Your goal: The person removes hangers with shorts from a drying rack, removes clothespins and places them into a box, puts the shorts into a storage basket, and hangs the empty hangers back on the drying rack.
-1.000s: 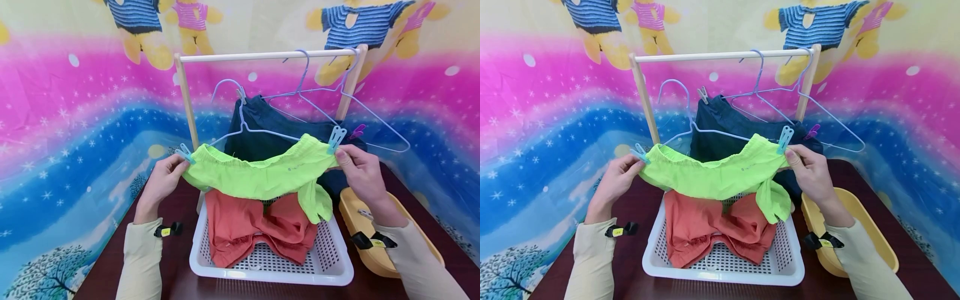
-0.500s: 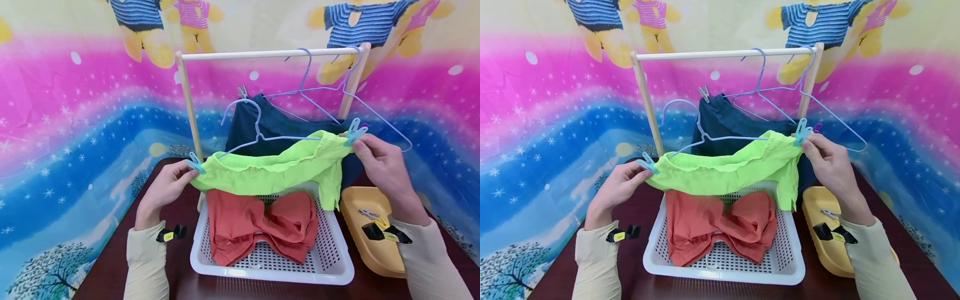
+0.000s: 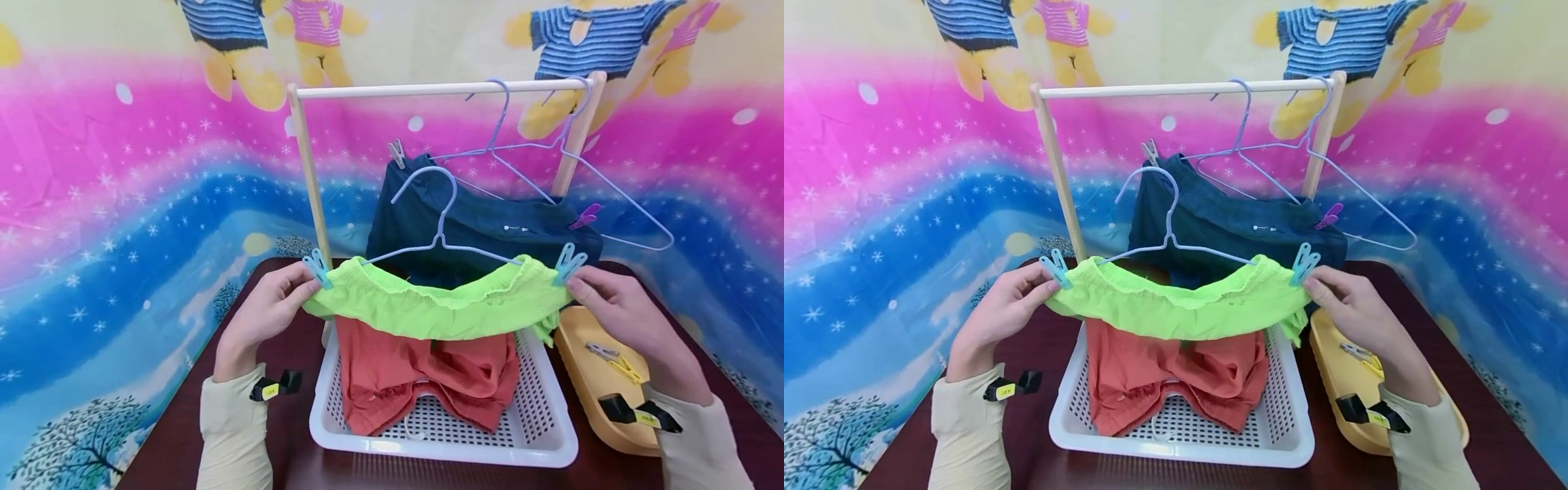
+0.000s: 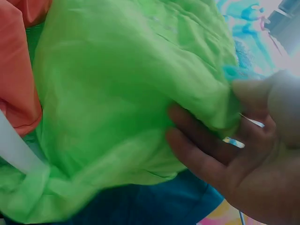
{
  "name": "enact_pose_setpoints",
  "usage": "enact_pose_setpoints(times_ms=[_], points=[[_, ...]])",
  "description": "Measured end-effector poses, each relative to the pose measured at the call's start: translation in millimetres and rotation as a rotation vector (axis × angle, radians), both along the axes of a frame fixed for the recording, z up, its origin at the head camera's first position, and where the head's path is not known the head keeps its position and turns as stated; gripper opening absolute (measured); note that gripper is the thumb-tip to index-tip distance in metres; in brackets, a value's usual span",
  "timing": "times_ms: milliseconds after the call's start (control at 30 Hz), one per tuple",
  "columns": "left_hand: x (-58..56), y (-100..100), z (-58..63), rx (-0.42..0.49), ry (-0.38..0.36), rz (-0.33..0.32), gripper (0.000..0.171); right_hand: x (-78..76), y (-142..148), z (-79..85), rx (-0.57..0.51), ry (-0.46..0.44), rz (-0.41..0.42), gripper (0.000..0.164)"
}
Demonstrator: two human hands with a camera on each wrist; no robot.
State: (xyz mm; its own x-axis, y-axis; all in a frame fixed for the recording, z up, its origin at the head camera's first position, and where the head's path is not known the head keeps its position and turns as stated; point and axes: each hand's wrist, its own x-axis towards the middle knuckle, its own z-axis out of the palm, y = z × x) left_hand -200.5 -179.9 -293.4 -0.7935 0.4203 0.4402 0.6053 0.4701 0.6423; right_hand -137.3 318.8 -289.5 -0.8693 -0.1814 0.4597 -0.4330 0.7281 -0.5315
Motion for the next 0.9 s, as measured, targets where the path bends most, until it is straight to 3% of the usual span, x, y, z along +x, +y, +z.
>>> enact_pose_setpoints(times_ms=[133, 300, 533, 633, 733, 900], points=[[2.8, -0.6, -0.9, -0.012, 0.012, -0.017, 0.011, 4.8, 3.4, -2.9, 0.082, -0.081, 0.083, 0.017], [6.4, 1.0, -0.4, -0.002, 0.033, -0.080, 0.014, 9.8, 10.8, -1.8, 0.158, -0.195, 0.121, 0.017], [11.6, 10.3, 0.6, 0.000, 0.002, -0.165, 0.012, 22.4, 21.5, -0.1, 0.130, -0.329, 0.232, 0.028], [14.2, 12.2, -0.3, 0.004, -0.016, -0.199, 0.013, 28.8, 22.2, 1.2, 0.138, -0.381, 0.221, 0.033], [17.0, 12.3, -1.2, 0.008, -0.037, -0.232, 0.013, 33.2, 21.9, 2.1, 0.165, -0.381, 0.185, 0.032], [18.9, 10.4, -2.6, -0.012, -0.078, -0.281, 0.013, 36.5, 24.3, 3.1, 0.181, -0.380, 0.194, 0.028]])
